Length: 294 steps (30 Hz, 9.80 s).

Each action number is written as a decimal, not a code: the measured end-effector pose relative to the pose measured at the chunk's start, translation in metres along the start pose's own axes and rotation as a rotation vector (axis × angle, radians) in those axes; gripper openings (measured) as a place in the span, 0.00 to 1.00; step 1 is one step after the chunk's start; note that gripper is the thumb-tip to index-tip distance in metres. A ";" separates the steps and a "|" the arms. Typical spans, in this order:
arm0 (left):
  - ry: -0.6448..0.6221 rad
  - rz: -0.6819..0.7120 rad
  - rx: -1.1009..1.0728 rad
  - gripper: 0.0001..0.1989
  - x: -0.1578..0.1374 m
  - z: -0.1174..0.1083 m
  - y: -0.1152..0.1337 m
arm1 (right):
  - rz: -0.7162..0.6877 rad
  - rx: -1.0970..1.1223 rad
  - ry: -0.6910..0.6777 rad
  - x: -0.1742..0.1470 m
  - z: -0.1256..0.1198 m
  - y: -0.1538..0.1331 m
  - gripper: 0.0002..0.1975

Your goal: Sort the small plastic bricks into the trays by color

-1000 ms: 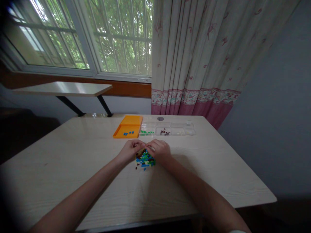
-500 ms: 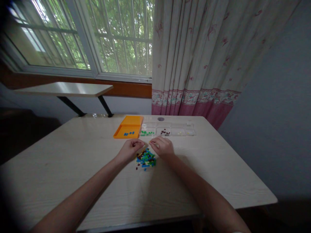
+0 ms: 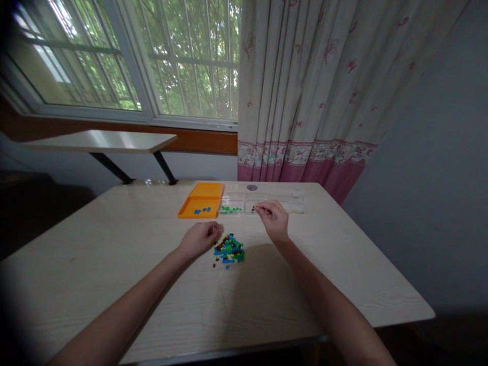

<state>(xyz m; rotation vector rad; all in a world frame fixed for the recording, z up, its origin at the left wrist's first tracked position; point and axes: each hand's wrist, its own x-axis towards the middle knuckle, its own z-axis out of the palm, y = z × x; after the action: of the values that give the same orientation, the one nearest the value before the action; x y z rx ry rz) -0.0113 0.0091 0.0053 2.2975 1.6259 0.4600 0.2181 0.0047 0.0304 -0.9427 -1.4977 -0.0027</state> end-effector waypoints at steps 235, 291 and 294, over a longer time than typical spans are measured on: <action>-0.139 0.137 -0.875 0.15 0.001 0.018 0.009 | 0.116 0.071 -0.696 -0.040 0.028 -0.002 0.10; 0.010 0.182 -0.513 0.13 0.006 0.013 -0.004 | 0.089 -0.001 -0.344 -0.034 0.029 0.001 0.07; 0.012 0.181 -0.492 0.13 0.005 0.011 -0.005 | 0.161 -0.024 -0.361 -0.030 0.040 0.010 0.08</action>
<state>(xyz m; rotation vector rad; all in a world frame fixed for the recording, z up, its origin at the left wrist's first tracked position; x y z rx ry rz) -0.0093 0.0153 -0.0060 2.0655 1.1477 0.8135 0.1864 0.0158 -0.0073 -1.1230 -1.7485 0.2795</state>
